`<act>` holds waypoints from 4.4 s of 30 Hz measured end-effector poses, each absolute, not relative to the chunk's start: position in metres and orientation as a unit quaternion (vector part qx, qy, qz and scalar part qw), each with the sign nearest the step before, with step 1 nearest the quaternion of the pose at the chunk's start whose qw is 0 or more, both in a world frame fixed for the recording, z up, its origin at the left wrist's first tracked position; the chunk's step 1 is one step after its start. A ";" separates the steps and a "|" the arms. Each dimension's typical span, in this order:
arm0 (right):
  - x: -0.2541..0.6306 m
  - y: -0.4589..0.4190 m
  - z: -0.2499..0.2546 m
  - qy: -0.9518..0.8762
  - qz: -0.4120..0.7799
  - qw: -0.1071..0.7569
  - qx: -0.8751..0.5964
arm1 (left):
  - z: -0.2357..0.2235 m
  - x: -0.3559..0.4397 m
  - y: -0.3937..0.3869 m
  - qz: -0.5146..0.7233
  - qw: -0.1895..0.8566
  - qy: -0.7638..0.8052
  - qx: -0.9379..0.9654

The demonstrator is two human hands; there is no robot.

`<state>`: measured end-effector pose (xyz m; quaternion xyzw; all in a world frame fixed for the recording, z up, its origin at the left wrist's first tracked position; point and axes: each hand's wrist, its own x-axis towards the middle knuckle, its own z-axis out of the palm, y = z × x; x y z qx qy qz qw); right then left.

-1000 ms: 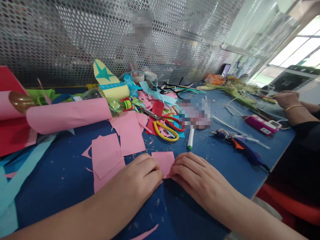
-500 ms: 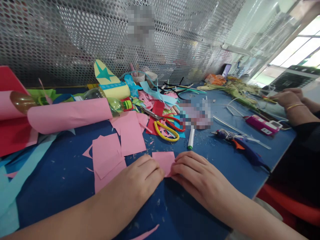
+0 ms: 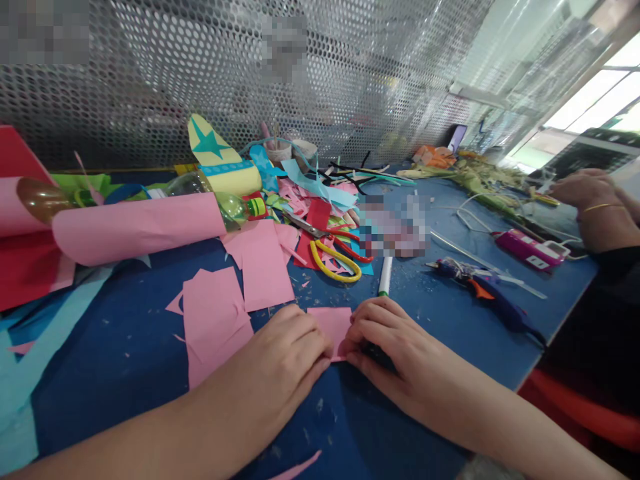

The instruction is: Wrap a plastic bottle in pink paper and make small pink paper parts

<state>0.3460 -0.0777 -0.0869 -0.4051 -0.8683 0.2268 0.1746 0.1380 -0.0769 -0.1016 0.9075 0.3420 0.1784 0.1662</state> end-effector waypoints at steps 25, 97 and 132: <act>0.348 -0.078 -0.094 -0.904 0.147 0.195 -0.351 | -0.102 0.137 -0.080 0.190 0.048 0.286 0.938; 0.356 -0.062 -0.102 -0.909 0.164 0.234 -0.303 | -0.110 0.139 -0.077 0.175 -0.070 0.278 0.942; 0.305 -0.052 -0.108 -0.932 0.223 0.244 -0.149 | -0.097 0.099 -0.131 0.202 0.165 0.481 0.837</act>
